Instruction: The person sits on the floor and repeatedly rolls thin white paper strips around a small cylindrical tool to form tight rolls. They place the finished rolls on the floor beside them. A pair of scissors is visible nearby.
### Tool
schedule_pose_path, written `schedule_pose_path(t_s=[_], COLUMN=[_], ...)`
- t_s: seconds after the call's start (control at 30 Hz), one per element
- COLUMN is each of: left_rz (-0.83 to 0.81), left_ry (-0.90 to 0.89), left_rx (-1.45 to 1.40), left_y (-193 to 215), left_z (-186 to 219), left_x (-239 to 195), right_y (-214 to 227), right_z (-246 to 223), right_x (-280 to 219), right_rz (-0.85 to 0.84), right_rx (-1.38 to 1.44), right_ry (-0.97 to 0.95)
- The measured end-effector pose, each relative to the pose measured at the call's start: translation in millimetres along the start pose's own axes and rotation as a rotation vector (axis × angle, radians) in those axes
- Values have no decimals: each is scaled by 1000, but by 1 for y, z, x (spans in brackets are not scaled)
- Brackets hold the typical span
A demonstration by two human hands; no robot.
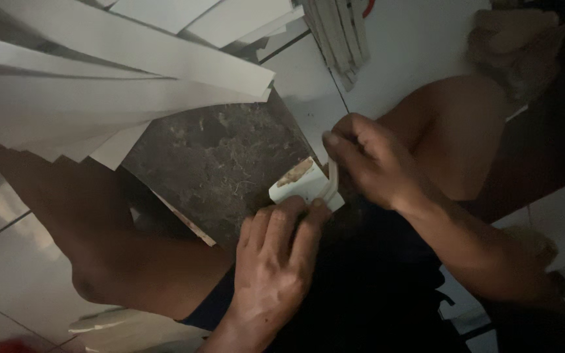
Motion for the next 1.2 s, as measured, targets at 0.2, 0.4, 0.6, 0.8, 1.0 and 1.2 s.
schedule_pose_path(t_s=[0.2, 0.4, 0.6, 0.8, 1.0, 1.2], left_rz=[-19, 6, 41, 13, 58, 37], left_ry=[-12, -16, -24, -23, -40, -45], left_rx=[14, 7, 19, 29, 49, 28], left_y=[-3, -5, 0, -2, -4, -6], left_z=[-1, -1, 0, 0, 0, 0], left_x=[-1, 0, 2, 4, 3, 3], right_y=[-1, 2, 2, 1, 0, 0], right_z=[-2, -4, 2, 3, 1, 2], right_x=[3, 8, 15, 21, 23, 27], right_rz=[-14, 15, 34, 41, 37, 25], right_rx=[58, -65, -107, -162, -48, -96], right_ry=[-57, 70, 89, 101, 109, 73])
Point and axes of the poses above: each hand's wrist, its own x-axis towards the middle knuckle, its own y-axis out of the back of the hand, z = x × y, the point moved 5 cm from there along x, towards the middle knuckle, and after that the axes turned 7 degrees about z, right-handed, at the moved point
